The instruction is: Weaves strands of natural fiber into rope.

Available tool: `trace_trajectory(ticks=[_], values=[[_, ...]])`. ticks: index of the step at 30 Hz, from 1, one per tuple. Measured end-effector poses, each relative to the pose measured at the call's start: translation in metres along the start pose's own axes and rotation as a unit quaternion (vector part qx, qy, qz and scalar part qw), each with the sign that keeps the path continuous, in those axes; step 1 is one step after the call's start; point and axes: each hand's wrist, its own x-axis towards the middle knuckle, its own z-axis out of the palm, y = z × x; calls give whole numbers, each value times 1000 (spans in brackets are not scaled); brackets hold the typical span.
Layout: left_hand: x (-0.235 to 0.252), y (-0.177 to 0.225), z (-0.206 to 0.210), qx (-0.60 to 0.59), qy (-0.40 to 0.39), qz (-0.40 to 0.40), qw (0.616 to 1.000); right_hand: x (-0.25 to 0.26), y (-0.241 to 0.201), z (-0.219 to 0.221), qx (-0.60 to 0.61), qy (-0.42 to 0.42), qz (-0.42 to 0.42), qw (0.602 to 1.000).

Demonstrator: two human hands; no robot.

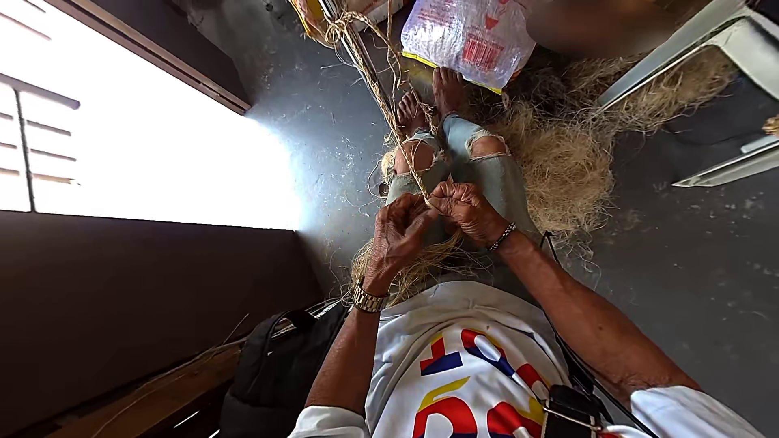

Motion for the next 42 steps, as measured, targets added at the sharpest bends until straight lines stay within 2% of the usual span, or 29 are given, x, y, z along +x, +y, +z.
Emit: trace_trajectory(ticks=[4,9,12,15,22,26,30,32,34,37,40,42], values=[[-1,-2,-1,-7,-18,-19,1000,-1,-2,3,6,-1,15,1000],[-9,-10,-12,-152,-84,-107,979,-2,-1,0,18,1,36,999],[-16,-13,-22,-227,-72,-158,958,-3,3,-2,45,4,41,998],[-23,-16,-26,-285,-50,-176,941,-3,7,2,56,15,38,998],[-29,-21,-27,-318,-38,-165,933,-4,14,11,82,21,14,996],[-35,-24,-29,-305,-43,-157,938,-4,14,11,87,12,0,996],[-44,-30,-40,-273,-31,-151,949,-2,8,10,41,-2,-7,999],[-49,-37,-51,-186,-5,-132,974,-2,5,8,13,-6,-17,1000],[-51,-37,-65,-33,21,-99,994,-2,2,5,-10,-9,-33,999],[-41,-17,-73,115,49,-79,989,-1,0,1,-31,-20,-49,998],[-23,0,-63,151,33,-23,988,1,3,2,-36,-25,-60,997],[-12,2,-50,104,-4,14,994,3,5,2,-45,-31,-71,996]])
